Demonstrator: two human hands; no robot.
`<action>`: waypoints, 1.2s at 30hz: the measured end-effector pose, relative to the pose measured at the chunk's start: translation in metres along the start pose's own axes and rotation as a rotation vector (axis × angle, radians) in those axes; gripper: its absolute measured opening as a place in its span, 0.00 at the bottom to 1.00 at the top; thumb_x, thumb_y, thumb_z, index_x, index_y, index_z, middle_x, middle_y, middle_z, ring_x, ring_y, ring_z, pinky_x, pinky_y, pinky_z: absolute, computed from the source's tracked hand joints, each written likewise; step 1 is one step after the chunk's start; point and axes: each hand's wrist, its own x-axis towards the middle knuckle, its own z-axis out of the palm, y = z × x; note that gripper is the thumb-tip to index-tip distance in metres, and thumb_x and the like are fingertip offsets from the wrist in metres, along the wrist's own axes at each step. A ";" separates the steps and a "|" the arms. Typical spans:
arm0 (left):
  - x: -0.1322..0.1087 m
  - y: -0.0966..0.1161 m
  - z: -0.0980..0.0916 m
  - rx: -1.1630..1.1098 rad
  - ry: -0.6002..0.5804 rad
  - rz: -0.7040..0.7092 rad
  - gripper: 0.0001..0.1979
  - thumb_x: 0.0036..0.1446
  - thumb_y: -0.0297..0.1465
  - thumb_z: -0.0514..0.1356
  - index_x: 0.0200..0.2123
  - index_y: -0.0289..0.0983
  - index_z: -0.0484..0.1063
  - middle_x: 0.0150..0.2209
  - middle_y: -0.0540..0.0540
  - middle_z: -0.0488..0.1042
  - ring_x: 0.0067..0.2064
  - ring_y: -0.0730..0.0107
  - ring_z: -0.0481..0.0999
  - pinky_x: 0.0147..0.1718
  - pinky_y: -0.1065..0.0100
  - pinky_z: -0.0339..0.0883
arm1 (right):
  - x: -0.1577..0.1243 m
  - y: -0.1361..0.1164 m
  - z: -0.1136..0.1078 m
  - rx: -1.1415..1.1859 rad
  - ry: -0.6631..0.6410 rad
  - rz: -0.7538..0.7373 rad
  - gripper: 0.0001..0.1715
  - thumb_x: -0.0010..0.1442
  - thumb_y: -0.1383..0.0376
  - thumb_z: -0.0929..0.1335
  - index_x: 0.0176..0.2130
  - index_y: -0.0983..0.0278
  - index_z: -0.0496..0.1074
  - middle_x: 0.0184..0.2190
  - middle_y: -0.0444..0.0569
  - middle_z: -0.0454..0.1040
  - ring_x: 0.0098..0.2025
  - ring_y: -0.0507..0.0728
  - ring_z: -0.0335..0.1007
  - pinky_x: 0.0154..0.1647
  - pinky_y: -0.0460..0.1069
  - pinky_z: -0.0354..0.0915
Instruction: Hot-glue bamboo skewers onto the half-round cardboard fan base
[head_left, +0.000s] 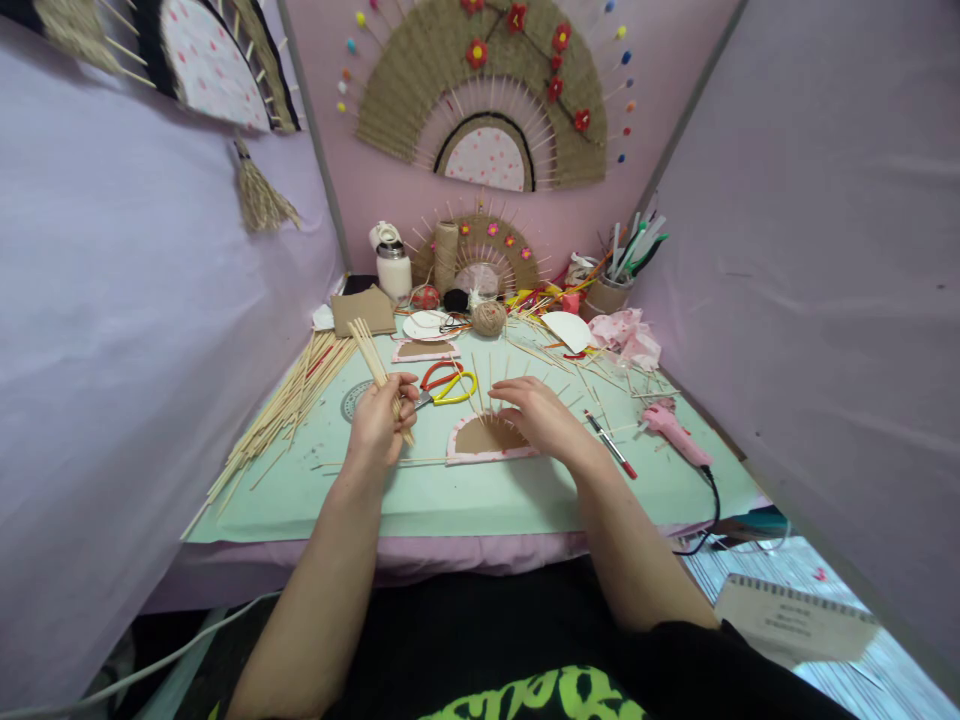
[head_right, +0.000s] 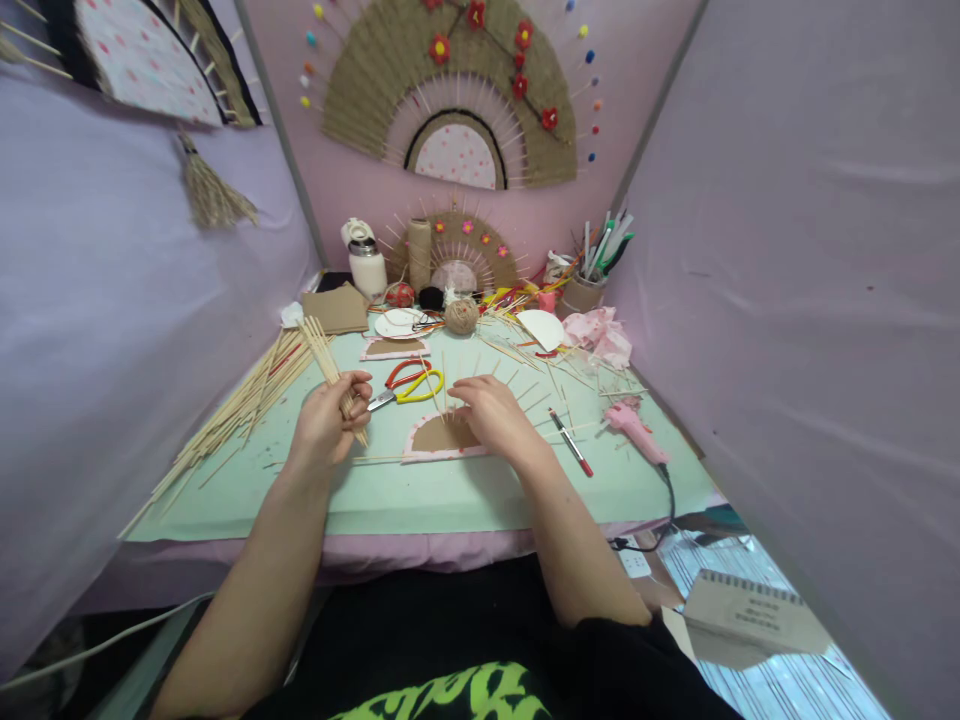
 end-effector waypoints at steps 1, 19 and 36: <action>0.000 0.000 0.000 0.005 0.000 0.000 0.06 0.58 0.29 0.60 0.30 0.32 0.70 0.21 0.52 0.68 0.15 0.85 0.56 0.13 0.81 0.43 | 0.003 -0.001 0.005 -0.009 -0.023 -0.034 0.18 0.62 0.73 0.66 0.51 0.64 0.76 0.54 0.55 0.76 0.55 0.60 0.68 0.58 0.53 0.59; -0.002 0.000 0.000 0.024 -0.010 0.014 0.07 0.55 0.31 0.62 0.30 0.32 0.71 0.21 0.51 0.68 0.16 0.85 0.56 0.13 0.81 0.44 | 0.025 -0.009 0.034 -0.054 -0.164 -0.076 0.11 0.67 0.68 0.64 0.46 0.61 0.74 0.60 0.52 0.70 0.65 0.62 0.56 0.61 0.59 0.54; -0.001 -0.002 -0.001 0.017 -0.022 0.018 0.08 0.55 0.32 0.63 0.30 0.32 0.71 0.21 0.51 0.68 0.16 0.85 0.56 0.13 0.81 0.44 | 0.025 -0.014 0.031 -0.110 -0.108 -0.082 0.05 0.65 0.67 0.68 0.41 0.63 0.74 0.48 0.52 0.75 0.52 0.59 0.65 0.51 0.52 0.56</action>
